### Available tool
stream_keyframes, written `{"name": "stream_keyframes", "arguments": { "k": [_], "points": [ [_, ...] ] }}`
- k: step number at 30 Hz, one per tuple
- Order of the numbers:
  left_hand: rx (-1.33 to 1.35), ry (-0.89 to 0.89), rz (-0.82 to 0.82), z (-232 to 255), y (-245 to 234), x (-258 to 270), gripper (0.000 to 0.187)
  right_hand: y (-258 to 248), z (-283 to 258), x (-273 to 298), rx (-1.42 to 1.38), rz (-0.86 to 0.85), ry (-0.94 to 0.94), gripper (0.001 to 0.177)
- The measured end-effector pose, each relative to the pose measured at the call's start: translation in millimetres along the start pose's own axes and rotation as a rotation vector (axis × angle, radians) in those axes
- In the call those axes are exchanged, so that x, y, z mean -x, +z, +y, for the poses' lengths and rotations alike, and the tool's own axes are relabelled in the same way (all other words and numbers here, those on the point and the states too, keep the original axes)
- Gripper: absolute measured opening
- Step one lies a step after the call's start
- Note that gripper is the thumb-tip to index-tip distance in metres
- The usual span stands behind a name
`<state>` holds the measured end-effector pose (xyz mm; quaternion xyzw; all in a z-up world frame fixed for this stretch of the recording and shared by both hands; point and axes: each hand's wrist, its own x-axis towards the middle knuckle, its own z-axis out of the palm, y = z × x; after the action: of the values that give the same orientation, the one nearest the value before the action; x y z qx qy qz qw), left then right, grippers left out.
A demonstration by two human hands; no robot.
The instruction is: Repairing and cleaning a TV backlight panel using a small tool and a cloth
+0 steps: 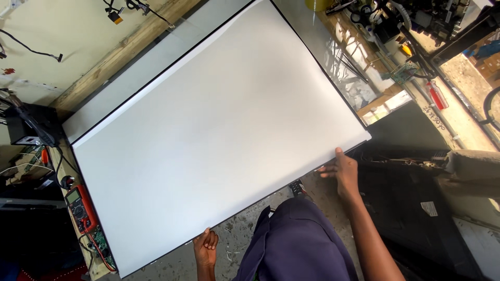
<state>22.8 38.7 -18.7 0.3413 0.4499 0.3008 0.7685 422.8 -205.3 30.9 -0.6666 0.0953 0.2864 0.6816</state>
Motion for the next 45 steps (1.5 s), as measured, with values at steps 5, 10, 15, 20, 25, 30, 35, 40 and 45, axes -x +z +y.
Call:
{"name": "stream_keyframes", "arguments": {
  "k": [5,10,15,20,25,30,35,40,45],
  "points": [
    [-0.026,-0.019,-0.012,3.7,-0.3,8.8,0.049,0.2,8.5,-8.3,-0.147,0.076,0.008,0.057],
    [-0.010,-0.100,-0.010,8.7,0.8,7.6,0.045,-9.4,1.2,-14.7,-0.190,-0.105,0.031,0.059],
    [-0.087,-0.252,-0.048,8.3,-21.2,1.4,0.016,-11.3,7.4,-20.8,-0.249,-0.140,0.044,0.063],
    [-0.820,-1.011,-0.154,57.0,15.0,-28.6,0.040,-15.7,6.3,-25.6,-0.314,-0.176,0.116,0.063],
    [-1.674,-0.174,-0.830,133.4,231.0,-70.6,0.027,-11.5,-15.8,-25.6,-0.236,-0.137,0.158,0.066],
    [-2.023,0.678,-0.881,65.2,409.0,-198.6,0.045,-11.5,-14.1,-31.5,-0.214,-0.082,0.235,0.067],
    [-2.062,1.324,-0.848,-21.7,508.7,-310.7,0.086,-13.0,-0.5,-42.9,-0.217,-0.004,0.291,0.066],
    [-2.218,1.547,-0.650,-41.6,542.7,-341.0,0.080,-14.1,0.6,-49.1,-0.192,-0.002,0.282,0.069],
    [-2.263,1.495,-0.641,-46.0,535.6,-355.0,0.088,-11.1,-4.0,-51.5,-0.164,0.047,0.354,0.069]
  ]
}}
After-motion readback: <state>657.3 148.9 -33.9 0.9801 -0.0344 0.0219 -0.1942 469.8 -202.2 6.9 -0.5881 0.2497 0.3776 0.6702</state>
